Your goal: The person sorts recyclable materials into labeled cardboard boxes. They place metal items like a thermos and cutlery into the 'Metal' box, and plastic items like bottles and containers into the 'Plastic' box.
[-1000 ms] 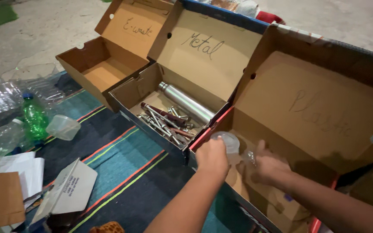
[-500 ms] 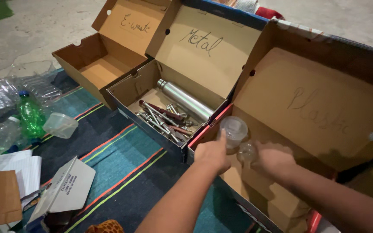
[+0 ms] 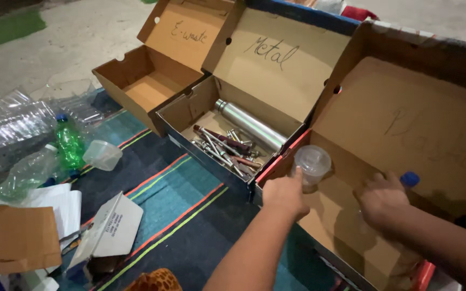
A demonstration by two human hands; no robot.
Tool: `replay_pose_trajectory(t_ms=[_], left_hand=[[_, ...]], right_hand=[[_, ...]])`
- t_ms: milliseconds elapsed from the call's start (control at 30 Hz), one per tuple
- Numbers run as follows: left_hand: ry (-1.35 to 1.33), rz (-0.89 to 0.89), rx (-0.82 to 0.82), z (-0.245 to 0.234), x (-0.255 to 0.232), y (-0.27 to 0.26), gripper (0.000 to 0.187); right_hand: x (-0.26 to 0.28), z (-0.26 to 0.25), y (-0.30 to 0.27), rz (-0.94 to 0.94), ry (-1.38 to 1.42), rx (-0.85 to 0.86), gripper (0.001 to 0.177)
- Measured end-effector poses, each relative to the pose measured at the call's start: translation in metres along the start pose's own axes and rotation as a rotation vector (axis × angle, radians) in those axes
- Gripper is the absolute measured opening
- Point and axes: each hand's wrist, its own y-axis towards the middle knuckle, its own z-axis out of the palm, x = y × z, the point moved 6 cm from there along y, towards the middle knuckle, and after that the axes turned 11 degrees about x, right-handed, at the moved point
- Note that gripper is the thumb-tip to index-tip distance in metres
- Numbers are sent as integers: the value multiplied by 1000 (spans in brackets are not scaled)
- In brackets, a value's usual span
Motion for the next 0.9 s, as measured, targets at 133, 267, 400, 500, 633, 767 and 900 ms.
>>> replay_pose_trajectory(t_ms=[133, 267, 400, 500, 633, 767, 900], left_hand=[[-12, 8, -41, -1, -1, 0, 104], [-12, 11, -58, 0, -1, 0, 98], [-11, 15, -71, 0, -3, 0, 96], [13, 5, -60, -1, -3, -1, 96], [14, -13, -39, -2, -3, -4, 96], [3, -12, -57, -5, -4, -7, 97], [-21, -12, -69, -5, -2, -7, 98]], right_hand=[[-5, 7, -2, 10, -90, 103, 30], [-11, 35, 4, -43, -263, 229, 30], [-18, 43, 12, -19, -190, 106, 26], [-18, 47, 13, -3, -171, 157, 30], [-18, 45, 9, -19, -175, 200, 33], [-18, 55, 12, -26, -214, 320, 47], [-19, 66, 23, -10, -196, 378, 51]])
